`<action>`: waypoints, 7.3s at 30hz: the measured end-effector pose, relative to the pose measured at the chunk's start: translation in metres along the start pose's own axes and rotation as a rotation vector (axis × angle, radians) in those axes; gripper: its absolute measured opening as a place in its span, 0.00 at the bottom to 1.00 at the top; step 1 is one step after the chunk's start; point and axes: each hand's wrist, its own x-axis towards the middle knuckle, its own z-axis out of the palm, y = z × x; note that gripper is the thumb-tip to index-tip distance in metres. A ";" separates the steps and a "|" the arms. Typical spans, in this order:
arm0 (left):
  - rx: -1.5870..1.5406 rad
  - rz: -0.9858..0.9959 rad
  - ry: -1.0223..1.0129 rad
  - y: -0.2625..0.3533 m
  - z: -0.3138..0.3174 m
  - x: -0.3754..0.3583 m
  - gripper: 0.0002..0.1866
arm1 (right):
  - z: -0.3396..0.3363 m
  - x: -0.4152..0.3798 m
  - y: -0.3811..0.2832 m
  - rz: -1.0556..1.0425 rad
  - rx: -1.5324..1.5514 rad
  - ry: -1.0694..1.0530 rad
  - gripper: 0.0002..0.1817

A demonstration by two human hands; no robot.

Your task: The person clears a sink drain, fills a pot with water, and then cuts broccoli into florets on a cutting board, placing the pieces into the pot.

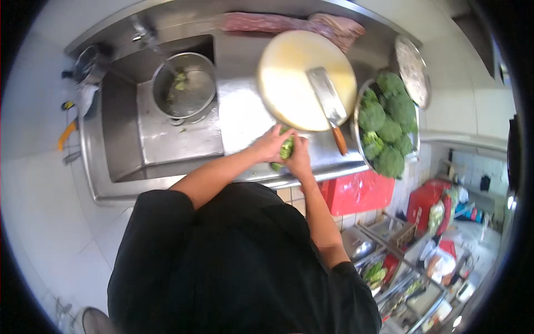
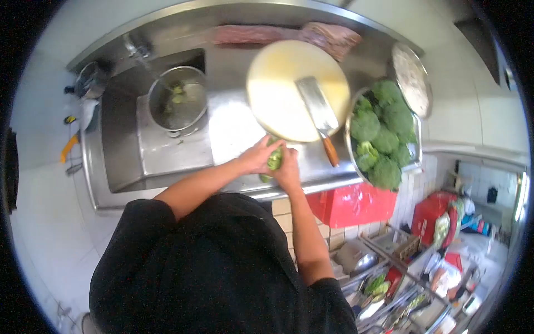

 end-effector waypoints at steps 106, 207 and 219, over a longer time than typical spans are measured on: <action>-0.741 -0.803 1.133 -0.382 -0.440 -0.084 0.18 | -0.036 -0.041 -0.023 0.314 0.123 0.349 0.11; -1.483 -0.989 -0.032 -0.023 -0.060 -0.072 0.20 | -0.033 -0.146 -0.078 0.211 -0.250 0.014 0.15; -1.190 -0.876 -0.037 0.001 -0.068 -0.072 0.17 | -0.050 -0.166 -0.066 0.333 -0.209 0.022 0.16</action>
